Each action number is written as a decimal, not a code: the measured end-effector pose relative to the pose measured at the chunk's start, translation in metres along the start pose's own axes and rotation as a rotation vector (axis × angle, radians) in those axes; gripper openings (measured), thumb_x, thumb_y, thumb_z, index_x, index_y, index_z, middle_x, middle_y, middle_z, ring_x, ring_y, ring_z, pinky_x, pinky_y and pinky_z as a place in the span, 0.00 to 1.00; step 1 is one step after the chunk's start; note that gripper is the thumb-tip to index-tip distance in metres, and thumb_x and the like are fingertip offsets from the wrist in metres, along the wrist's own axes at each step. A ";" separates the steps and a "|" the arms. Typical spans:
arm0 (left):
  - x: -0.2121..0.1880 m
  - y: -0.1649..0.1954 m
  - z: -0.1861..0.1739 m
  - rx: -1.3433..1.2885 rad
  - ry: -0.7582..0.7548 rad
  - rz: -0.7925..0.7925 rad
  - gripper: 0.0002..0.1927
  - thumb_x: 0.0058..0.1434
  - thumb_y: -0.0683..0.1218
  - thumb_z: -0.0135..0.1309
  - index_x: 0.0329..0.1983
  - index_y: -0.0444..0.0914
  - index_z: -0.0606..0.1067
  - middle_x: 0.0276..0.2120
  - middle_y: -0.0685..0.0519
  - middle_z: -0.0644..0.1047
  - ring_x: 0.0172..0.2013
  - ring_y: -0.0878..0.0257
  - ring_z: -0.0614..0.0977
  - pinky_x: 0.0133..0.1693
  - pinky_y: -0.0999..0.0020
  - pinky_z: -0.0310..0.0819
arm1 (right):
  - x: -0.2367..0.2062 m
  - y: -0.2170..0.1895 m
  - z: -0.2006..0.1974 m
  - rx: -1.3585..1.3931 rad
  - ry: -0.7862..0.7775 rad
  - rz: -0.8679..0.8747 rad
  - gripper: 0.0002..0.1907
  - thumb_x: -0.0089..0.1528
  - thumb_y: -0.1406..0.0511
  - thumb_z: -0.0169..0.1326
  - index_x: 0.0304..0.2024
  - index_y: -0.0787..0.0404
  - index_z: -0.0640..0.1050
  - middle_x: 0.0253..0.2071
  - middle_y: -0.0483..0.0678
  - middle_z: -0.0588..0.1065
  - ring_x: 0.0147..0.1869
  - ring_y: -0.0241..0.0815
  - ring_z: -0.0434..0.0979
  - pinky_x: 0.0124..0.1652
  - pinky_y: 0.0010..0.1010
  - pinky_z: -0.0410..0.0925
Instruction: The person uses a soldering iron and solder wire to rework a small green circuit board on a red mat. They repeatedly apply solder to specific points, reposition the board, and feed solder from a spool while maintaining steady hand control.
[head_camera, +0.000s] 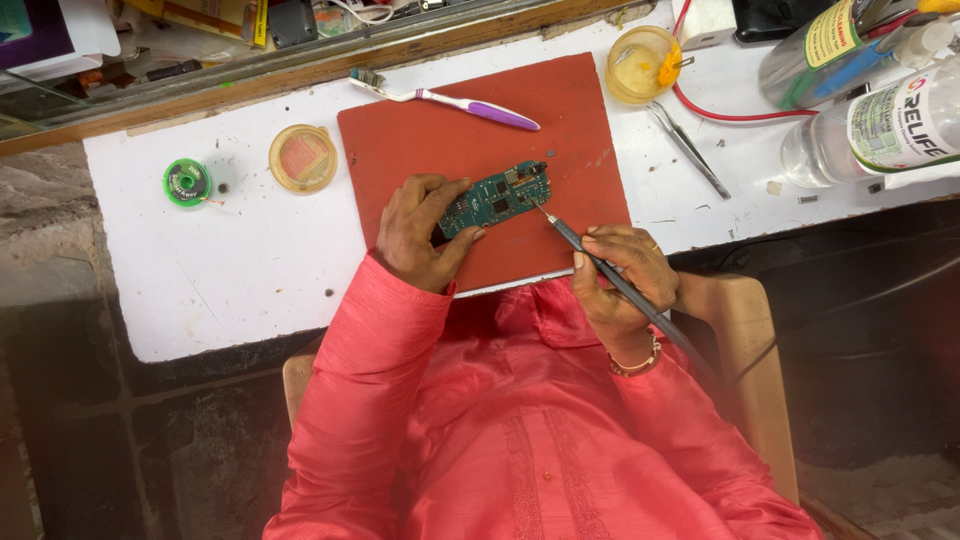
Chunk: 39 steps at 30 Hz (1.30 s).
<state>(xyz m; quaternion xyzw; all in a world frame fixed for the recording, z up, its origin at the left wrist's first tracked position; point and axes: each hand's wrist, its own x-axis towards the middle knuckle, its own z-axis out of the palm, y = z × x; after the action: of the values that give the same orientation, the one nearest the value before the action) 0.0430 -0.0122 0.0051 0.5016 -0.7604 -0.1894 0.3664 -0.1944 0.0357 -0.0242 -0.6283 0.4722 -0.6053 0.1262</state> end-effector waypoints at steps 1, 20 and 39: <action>0.000 0.000 0.000 -0.002 -0.001 -0.004 0.29 0.51 0.43 0.71 0.57 0.37 0.77 0.46 0.48 0.75 0.46 0.54 0.79 0.51 0.57 0.73 | 0.000 0.000 0.000 0.001 0.000 -0.004 0.07 0.60 0.72 0.64 0.40 0.64 0.80 0.37 0.51 0.81 0.47 0.46 0.84 0.49 0.31 0.76; 0.001 -0.001 0.000 0.003 0.001 0.013 0.29 0.51 0.43 0.71 0.57 0.37 0.77 0.46 0.48 0.75 0.46 0.53 0.78 0.50 0.57 0.73 | 0.000 -0.001 0.001 0.015 0.022 0.005 0.07 0.60 0.72 0.64 0.40 0.65 0.80 0.38 0.52 0.81 0.47 0.46 0.83 0.49 0.32 0.76; 0.000 -0.001 -0.001 -0.005 -0.002 0.006 0.28 0.51 0.43 0.71 0.57 0.37 0.77 0.46 0.48 0.75 0.46 0.53 0.78 0.51 0.57 0.73 | -0.001 0.001 0.001 0.028 0.023 0.012 0.07 0.60 0.73 0.63 0.40 0.64 0.80 0.38 0.51 0.81 0.47 0.46 0.83 0.49 0.31 0.76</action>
<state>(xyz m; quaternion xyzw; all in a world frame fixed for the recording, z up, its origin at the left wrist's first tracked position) 0.0439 -0.0129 0.0052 0.4984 -0.7617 -0.1908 0.3675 -0.1933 0.0357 -0.0255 -0.6165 0.4688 -0.6184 0.1332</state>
